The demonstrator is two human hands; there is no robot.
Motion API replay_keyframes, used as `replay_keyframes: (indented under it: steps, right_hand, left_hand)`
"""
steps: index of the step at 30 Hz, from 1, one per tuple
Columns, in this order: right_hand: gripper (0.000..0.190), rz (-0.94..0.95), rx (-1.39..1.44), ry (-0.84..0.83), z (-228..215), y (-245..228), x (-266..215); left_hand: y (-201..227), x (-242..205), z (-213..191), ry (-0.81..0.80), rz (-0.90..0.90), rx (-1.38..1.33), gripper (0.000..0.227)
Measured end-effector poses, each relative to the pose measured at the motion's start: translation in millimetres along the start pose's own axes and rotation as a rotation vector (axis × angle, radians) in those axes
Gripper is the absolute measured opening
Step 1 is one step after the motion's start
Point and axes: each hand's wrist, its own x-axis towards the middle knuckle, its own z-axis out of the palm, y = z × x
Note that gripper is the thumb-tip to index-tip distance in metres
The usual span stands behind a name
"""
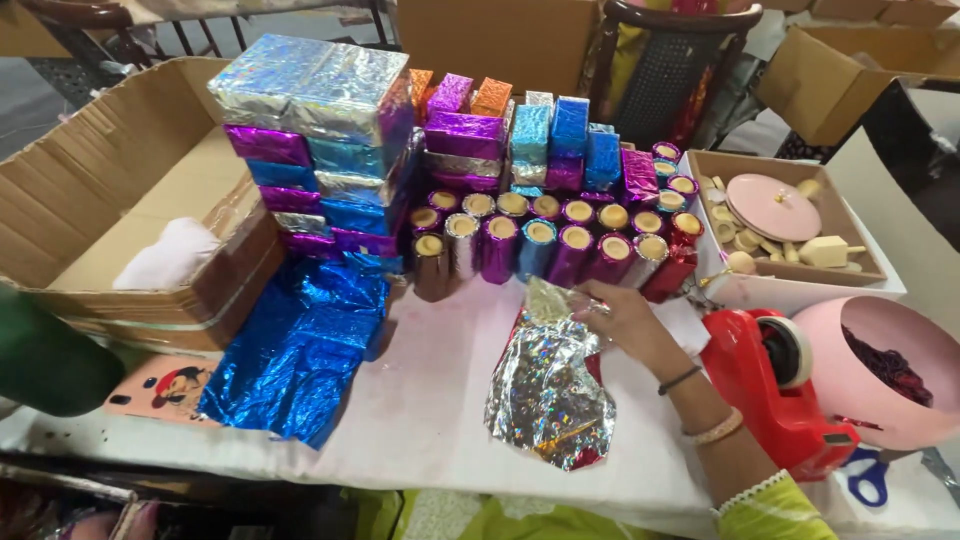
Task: Wrapping small cylindrical tubes in colorful shiny paper and sealing them with tape.
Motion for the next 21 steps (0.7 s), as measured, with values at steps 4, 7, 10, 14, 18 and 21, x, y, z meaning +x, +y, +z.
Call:
replay_keyframes:
  steps: [4, 7, 10, 14, 18, 21]
  right_hand:
    - [0.032, -0.104, 0.134, -0.048, 7.9, 9.6, 10.3]
    - [0.034, -0.158, 0.218, -0.061, 21.3, 23.4, 14.0]
    - [0.047, -0.089, 0.162, -0.010, 24.9, 29.1, 9.3]
    - [0.053, -0.235, 0.117, 0.035, 7.8, 34.0, -1.2]
    - [0.042, -0.110, -0.122, 0.017, -21.2, 19.8, -5.8]
    - [0.042, -0.176, -0.257, 0.126, -29.2, 14.4, -9.1]
  left_hand:
    - [92.6, 19.0, -17.0, 0.042, 0.043, -0.039, 0.023]
    - [221.2, 22.6, -45.7, 0.211, 0.414, -0.517, 0.021]
    - [311.3, 40.8, -31.9, -0.033, 0.834, -0.819, 0.020]
    - [383.1, 54.8, 33.7, -0.348, 1.161, -0.654, 0.037]
    - [405.9, 48.3, 89.8, -0.358, 1.114, -0.378, 0.077]
    - [400.7, 39.5, 114.5, -0.342, 1.040, -0.320, 0.092]
